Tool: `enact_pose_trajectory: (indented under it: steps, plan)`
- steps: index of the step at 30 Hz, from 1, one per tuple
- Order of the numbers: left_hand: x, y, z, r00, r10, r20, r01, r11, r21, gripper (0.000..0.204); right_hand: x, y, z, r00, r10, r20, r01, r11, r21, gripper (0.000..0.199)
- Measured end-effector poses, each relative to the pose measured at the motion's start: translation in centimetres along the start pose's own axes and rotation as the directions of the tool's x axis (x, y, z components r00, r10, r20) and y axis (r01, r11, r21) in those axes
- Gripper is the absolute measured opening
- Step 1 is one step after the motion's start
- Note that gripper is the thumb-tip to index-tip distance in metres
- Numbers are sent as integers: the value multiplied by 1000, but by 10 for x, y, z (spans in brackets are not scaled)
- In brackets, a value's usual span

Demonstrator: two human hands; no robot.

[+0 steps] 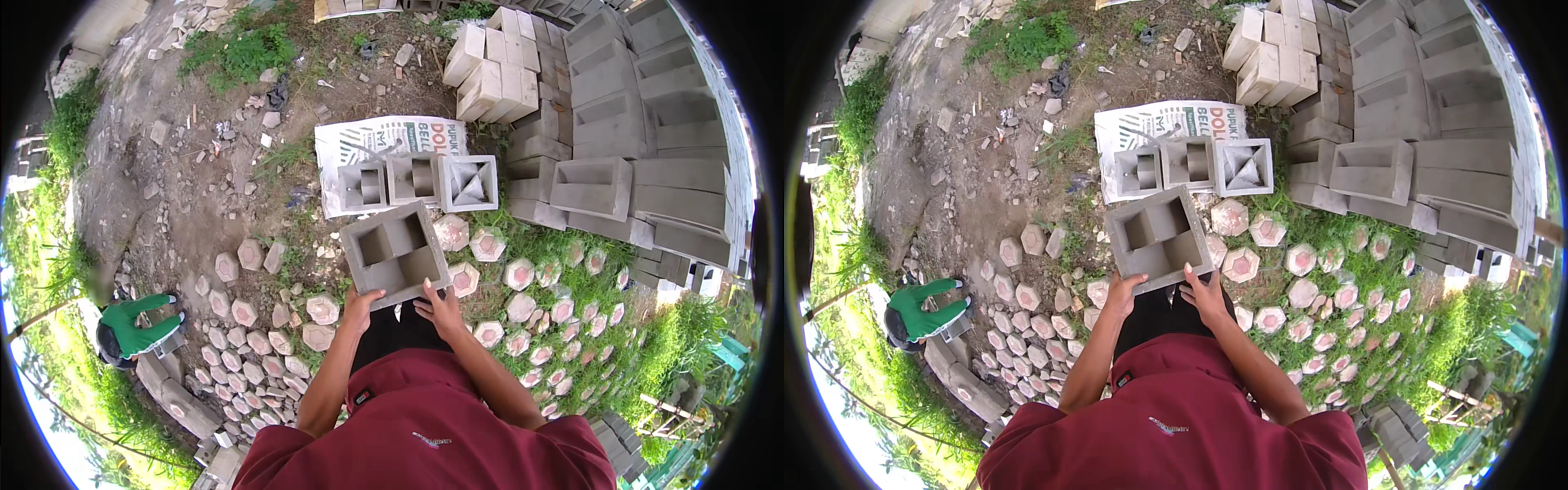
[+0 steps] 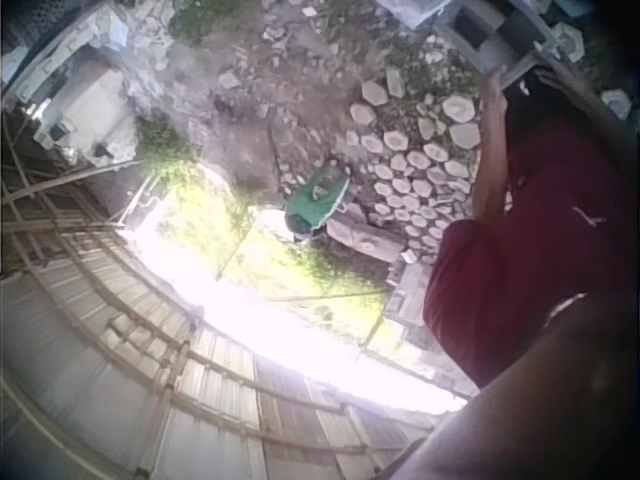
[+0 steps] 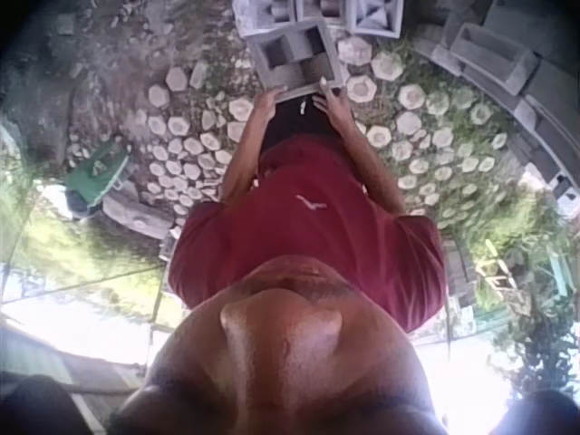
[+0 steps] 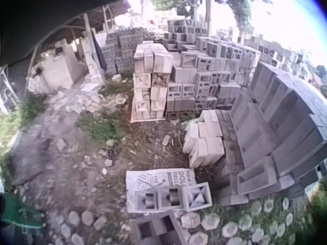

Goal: The person moves decorative concrete blocks from a storage pile and arranges them on the ground by hand.

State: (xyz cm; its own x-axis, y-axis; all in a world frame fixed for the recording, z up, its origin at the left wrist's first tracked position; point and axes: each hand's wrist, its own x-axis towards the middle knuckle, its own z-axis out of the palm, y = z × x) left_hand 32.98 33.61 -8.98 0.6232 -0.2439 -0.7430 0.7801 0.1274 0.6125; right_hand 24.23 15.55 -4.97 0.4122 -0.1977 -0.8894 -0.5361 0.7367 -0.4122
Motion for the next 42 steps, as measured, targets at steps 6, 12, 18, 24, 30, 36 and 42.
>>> enact_pose_trajectory:
  steps: [6, 12, 18, 24, 30, 36, 42]
  plan:
    - [109, -1, 24, 999, 38, 13, -40, 987, 154, 68, 134, 7, 37, 994, 71, -82, -39, 941, 337, 42]
    - [231, -26, 15, 998, 14, 68, -34, 956, 292, 76, 248, 4, 43, 976, 37, -213, 45, 930, 365, 23]
    - [339, -50, 19, 989, -26, 148, -16, 962, 274, 77, 345, -7, 39, 959, -57, -279, 158, 921, 355, 33]
    - [390, -58, 30, 983, 14, 183, -68, 954, 292, 71, 383, -24, 39, 953, -49, -298, 169, 904, 392, 37]
    - [413, -65, 38, 982, 33, 187, -88, 952, 294, 70, 412, -26, 30, 955, -81, -285, 193, 899, 394, 38]
    - [420, -67, 35, 974, 101, 200, -165, 928, 334, 68, 416, -23, 31, 949, -137, -284, 245, 887, 391, 24]
    - [419, -43, 41, 964, 66, 256, -191, 843, 503, 65, 410, -31, 37, 948, -107, -300, 237, 867, 439, 30]
